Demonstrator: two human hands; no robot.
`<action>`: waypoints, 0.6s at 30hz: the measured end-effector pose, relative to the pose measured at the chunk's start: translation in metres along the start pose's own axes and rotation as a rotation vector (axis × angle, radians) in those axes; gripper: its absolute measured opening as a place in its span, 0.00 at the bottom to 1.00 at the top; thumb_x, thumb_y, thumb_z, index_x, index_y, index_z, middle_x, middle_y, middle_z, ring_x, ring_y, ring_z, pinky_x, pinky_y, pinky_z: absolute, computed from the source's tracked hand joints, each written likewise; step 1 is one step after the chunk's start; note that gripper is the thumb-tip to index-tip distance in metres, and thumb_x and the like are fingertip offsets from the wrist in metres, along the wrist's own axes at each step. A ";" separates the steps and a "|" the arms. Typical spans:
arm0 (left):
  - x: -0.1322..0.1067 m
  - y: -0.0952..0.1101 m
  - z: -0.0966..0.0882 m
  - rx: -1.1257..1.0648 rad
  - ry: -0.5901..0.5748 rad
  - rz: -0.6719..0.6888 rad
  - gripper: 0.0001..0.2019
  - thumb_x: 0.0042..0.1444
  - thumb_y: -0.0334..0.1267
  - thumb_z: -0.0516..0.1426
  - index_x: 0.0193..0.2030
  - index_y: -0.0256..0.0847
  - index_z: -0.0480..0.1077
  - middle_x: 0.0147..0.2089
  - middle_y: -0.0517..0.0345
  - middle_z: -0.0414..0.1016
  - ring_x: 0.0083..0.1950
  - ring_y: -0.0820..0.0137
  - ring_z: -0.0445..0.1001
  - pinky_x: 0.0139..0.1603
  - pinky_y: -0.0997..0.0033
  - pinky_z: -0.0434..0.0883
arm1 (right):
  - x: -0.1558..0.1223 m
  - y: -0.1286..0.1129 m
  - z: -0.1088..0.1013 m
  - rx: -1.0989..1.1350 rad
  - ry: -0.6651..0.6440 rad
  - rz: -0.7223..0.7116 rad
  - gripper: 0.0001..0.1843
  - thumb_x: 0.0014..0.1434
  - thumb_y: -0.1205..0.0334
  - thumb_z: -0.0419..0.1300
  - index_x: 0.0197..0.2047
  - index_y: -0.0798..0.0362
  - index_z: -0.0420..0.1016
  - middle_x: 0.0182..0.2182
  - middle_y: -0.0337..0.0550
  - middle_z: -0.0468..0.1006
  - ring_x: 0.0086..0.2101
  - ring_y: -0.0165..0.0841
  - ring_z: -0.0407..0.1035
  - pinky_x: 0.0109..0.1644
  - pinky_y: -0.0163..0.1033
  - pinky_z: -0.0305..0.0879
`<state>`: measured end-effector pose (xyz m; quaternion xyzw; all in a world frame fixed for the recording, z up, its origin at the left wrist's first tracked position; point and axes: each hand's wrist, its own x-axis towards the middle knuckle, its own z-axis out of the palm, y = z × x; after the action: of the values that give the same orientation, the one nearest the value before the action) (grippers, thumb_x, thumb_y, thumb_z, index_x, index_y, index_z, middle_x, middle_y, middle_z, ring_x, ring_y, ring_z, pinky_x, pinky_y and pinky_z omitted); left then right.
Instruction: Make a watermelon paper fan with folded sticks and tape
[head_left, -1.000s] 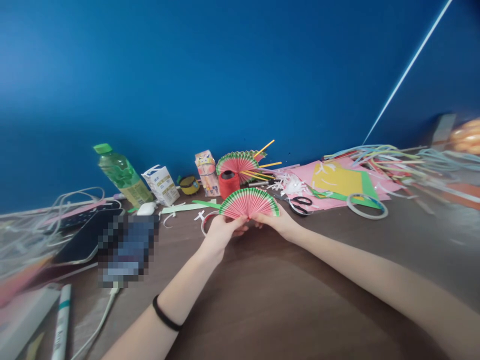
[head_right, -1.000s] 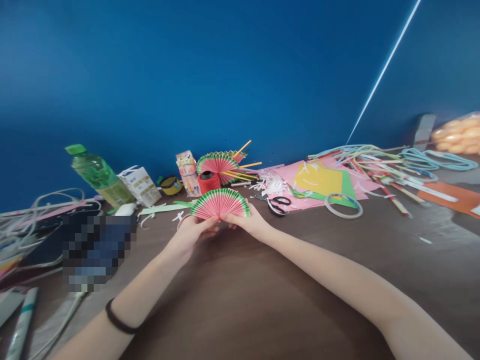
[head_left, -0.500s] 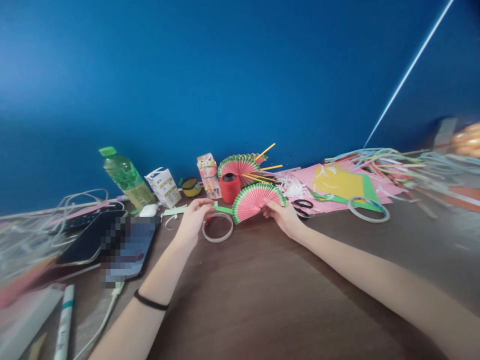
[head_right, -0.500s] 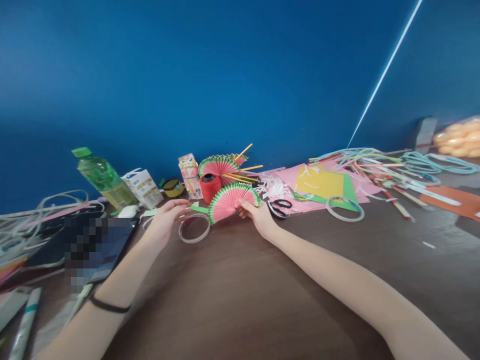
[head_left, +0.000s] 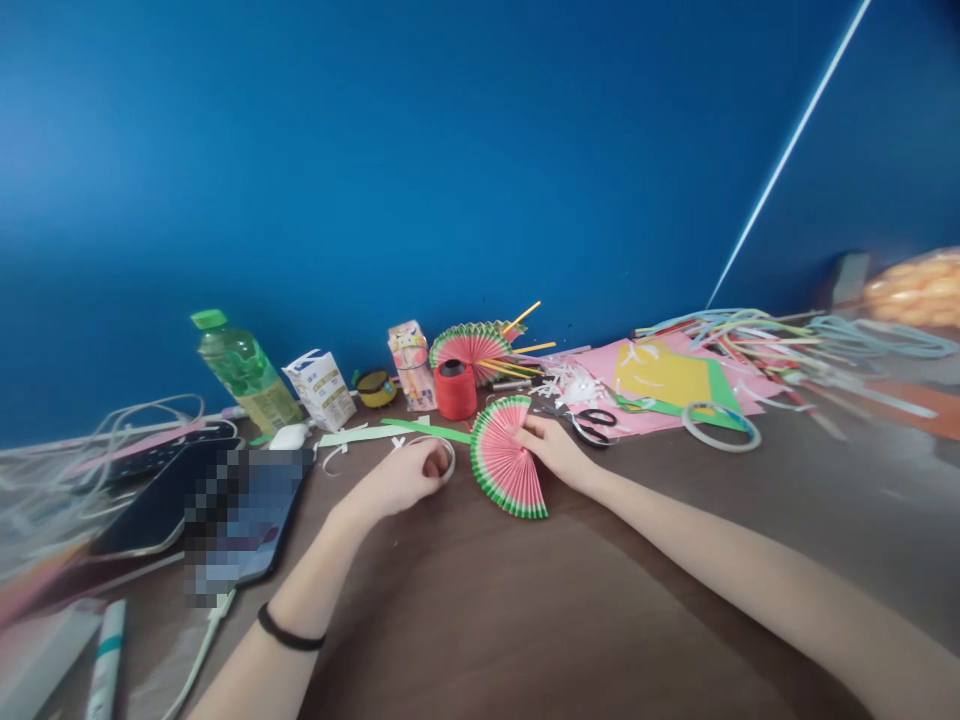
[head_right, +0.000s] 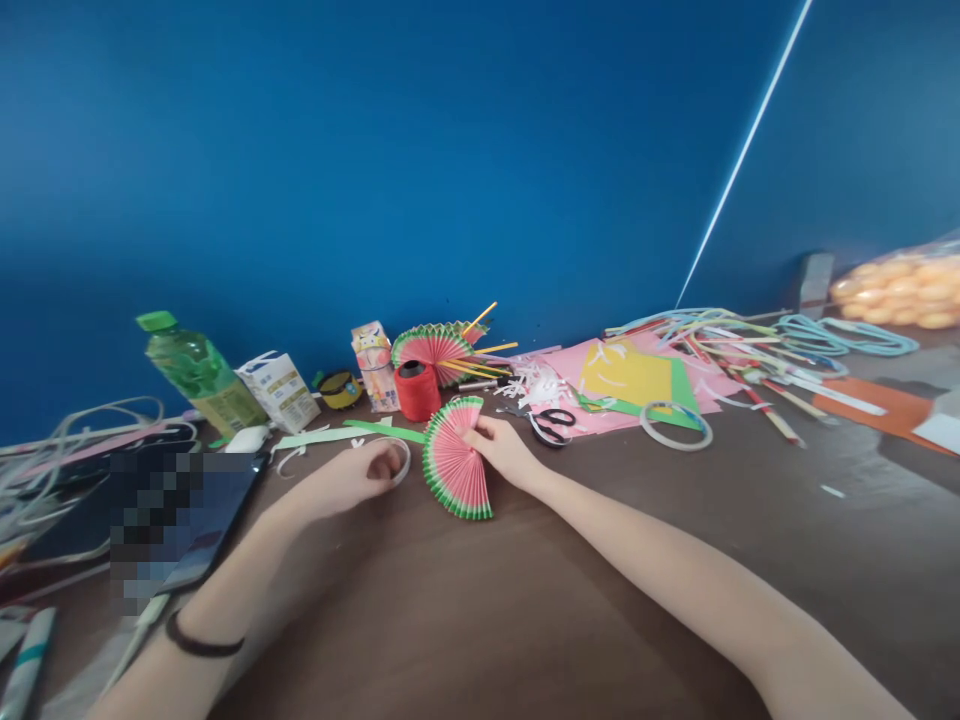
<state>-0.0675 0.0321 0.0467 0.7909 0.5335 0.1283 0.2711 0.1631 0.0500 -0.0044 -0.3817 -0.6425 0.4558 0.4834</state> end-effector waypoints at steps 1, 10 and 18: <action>0.000 -0.003 -0.002 0.013 0.016 -0.036 0.08 0.39 0.28 0.53 0.28 0.41 0.66 0.28 0.61 0.71 0.29 0.70 0.68 0.29 0.74 0.62 | 0.000 0.000 0.001 0.003 -0.008 0.004 0.15 0.50 0.52 0.59 0.33 0.56 0.73 0.31 0.42 0.77 0.35 0.37 0.71 0.45 0.44 0.63; -0.002 -0.021 -0.022 0.138 0.189 -0.183 0.04 0.40 0.32 0.55 0.26 0.43 0.68 0.28 0.56 0.74 0.30 0.63 0.71 0.32 0.69 0.63 | 0.013 -0.016 0.024 0.194 -0.050 0.216 0.14 0.45 0.57 0.64 0.33 0.54 0.69 0.16 0.31 0.69 0.14 0.24 0.59 0.17 0.29 0.54; 0.002 -0.014 -0.044 -0.409 0.477 -0.400 0.16 0.52 0.47 0.50 0.44 0.40 0.63 0.39 0.50 0.74 0.32 0.65 0.74 0.36 0.66 0.69 | 0.069 -0.026 0.078 0.266 -0.101 0.254 0.12 0.49 0.55 0.62 0.30 0.55 0.68 0.15 0.31 0.68 0.13 0.21 0.59 0.15 0.27 0.53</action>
<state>-0.0986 0.0505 0.0746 0.5485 0.6888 0.3573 0.3113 0.0695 0.0899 0.0299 -0.3688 -0.5467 0.6128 0.4353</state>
